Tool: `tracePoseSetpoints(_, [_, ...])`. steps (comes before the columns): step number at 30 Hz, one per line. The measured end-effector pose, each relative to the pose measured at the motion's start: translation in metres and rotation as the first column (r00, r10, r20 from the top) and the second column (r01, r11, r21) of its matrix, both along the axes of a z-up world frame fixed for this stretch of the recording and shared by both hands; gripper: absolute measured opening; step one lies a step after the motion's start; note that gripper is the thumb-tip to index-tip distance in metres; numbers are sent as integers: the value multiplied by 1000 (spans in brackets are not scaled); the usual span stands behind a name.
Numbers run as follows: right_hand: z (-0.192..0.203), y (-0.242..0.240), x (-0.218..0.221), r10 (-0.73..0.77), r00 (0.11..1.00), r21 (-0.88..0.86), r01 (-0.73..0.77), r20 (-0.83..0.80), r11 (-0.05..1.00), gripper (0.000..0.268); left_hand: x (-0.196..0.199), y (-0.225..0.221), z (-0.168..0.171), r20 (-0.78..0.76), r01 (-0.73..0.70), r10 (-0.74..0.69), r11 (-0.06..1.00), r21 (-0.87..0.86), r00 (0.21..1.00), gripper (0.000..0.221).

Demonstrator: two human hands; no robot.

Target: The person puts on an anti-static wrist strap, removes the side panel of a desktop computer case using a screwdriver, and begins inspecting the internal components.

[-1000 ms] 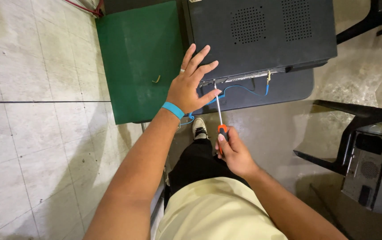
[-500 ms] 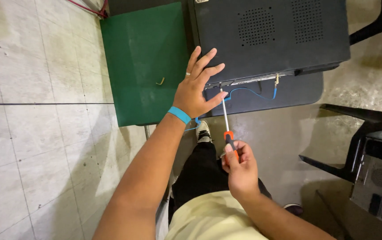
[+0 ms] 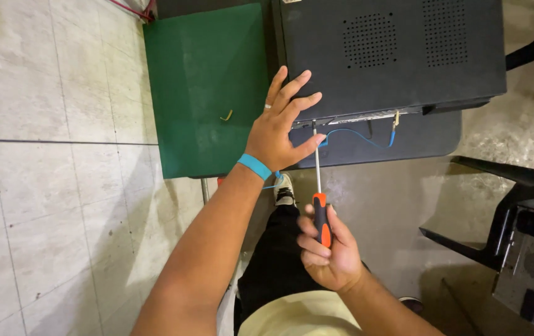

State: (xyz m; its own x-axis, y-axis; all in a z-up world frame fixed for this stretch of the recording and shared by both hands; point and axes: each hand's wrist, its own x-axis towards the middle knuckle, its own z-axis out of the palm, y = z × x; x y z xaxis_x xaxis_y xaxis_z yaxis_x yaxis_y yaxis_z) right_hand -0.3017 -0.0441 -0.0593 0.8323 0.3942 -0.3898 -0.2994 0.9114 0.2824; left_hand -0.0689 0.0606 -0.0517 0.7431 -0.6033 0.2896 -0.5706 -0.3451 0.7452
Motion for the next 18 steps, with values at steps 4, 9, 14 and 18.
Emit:
tracePoseSetpoints(4, [20, 15, 9, 23, 981, -759, -163, -192, 630, 8, 1, 1, -4, 21, 3, -3, 1000, -7, 1000, 54])
tracePoseSetpoints(9, [13, -1, 6, 11, 990, -485, -77, -137, 871, 44, -2, -2, -4, 18, -15, 16, 999, -43, 1000, 52])
tracePoseSetpoints(14, [6, 0, 9, -59, 986, 367, -3, 157, 930, 47, -2, -3, 0, 1, -19, 19, 1000, -23, 1000, 51])
tracePoseSetpoints(18, [20, 21, 22, 49, 980, -743, -178, -192, 645, 48, -1, -2, -4, 17, -7, 8, 1000, -29, 1000, 52])
